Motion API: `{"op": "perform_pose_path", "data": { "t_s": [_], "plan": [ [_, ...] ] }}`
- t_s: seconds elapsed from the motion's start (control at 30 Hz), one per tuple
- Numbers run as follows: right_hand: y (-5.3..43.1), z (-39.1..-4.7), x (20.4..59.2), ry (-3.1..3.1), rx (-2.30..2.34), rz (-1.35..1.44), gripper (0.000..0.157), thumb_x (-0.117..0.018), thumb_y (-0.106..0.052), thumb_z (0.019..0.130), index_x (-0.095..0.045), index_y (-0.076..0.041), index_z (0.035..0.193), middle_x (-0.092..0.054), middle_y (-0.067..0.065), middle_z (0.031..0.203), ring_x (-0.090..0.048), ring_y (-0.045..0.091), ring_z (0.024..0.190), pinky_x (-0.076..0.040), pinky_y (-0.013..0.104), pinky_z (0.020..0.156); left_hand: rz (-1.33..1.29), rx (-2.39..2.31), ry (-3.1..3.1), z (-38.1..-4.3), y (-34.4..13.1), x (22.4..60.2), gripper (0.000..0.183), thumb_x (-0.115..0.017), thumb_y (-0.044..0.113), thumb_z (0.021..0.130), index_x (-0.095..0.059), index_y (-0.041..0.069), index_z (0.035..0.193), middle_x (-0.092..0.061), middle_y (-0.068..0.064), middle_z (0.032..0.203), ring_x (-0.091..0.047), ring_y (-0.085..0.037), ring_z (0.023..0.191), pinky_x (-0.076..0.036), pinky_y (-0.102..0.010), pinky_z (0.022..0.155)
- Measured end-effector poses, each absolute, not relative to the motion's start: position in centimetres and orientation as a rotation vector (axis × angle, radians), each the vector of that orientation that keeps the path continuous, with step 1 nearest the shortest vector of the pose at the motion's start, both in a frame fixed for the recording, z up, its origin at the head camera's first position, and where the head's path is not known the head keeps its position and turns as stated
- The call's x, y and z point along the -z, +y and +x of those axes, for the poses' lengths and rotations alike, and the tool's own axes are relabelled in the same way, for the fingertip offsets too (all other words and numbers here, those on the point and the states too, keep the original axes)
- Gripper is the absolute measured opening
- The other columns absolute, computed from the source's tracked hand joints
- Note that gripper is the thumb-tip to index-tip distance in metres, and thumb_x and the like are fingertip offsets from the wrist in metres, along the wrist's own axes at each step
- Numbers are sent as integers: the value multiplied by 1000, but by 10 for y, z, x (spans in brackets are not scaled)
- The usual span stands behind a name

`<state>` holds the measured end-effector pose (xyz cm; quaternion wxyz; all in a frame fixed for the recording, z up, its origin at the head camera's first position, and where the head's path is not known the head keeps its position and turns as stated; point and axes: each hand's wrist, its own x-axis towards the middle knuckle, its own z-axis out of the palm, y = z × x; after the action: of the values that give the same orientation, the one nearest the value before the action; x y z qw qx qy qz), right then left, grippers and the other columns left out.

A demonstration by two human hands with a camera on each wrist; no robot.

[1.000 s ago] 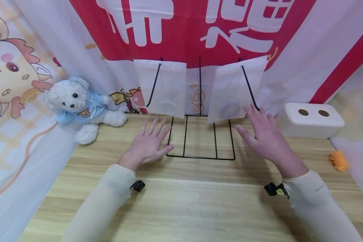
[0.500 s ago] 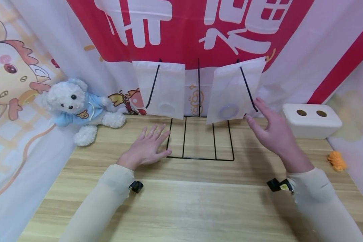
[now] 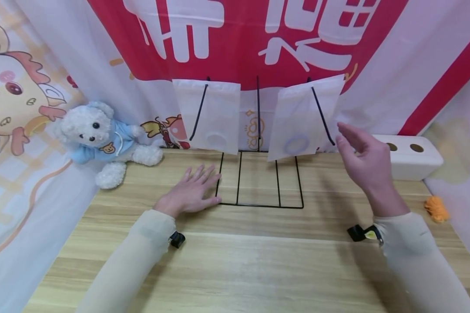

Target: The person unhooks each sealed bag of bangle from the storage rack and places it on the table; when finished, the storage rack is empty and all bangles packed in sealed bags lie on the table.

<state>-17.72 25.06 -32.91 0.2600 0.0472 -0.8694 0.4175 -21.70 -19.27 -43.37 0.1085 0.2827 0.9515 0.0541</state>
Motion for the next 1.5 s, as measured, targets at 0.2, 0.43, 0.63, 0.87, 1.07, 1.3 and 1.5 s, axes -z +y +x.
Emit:
{"op": "perform_pose_path", "data": {
  "t_s": [0.2,0.43,0.63,0.87,1.07,1.3,1.5],
  "plan": [
    [255,-182,325,-2376,-1161,-8,42,-61,-43,109,-72,-21,143,-73,4,145,-70,10,132,-53,13,104,810,-166,2781,-219,-190,436,84,-49,64,109,-23,19,174,-9,-15,183,-8,-48,168,-2,-70,134],
    [260,-188,322,-2369,-1187,-42,43,-60,-45,109,-75,-17,139,-75,6,141,-70,7,124,-53,12,100,826,-158,2758,-222,-189,439,82,-48,63,109,-24,19,174,-9,-15,183,-9,-48,168,-5,-72,133],
    [262,-189,319,-2388,-1201,-56,45,-58,-47,110,-73,-18,141,-73,5,143,-69,9,127,-54,15,103,817,-178,2734,-221,-190,440,81,-47,65,109,-23,22,174,-7,-12,183,-8,-46,168,-5,-71,133],
    [263,-196,315,-2366,-1214,-16,42,-59,-45,110,-73,-19,140,-74,4,142,-69,6,125,-54,15,103,793,-224,2709,-222,-192,442,82,-48,64,109,-21,22,175,-7,-13,183,-11,-49,167,-9,-74,131],
    [264,-207,312,-2360,-1250,-8,42,-61,-45,109,-73,-21,141,-73,2,142,-68,11,128,-55,18,106,784,-231,2707,-222,-196,442,82,-49,63,110,-21,22,175,-10,-16,182,-14,-50,166,-11,-75,131],
    [268,-224,307,-2335,-1342,-68,40,-66,-47,106,-73,-25,139,-74,-1,139,-67,6,116,-54,15,97,789,-240,2714,-222,-196,443,81,-50,61,110,-21,21,175,-11,-16,182,-14,-50,166,-11,-76,131],
    [267,-238,303,-2291,-1383,-102,43,-71,-48,103,-73,-24,138,-74,-2,137,-66,7,112,-54,17,94,776,-248,2716,-221,-195,443,81,-51,61,110,-22,22,175,-12,-15,182,-14,-49,166,-11,-75,131]
  ]
}}
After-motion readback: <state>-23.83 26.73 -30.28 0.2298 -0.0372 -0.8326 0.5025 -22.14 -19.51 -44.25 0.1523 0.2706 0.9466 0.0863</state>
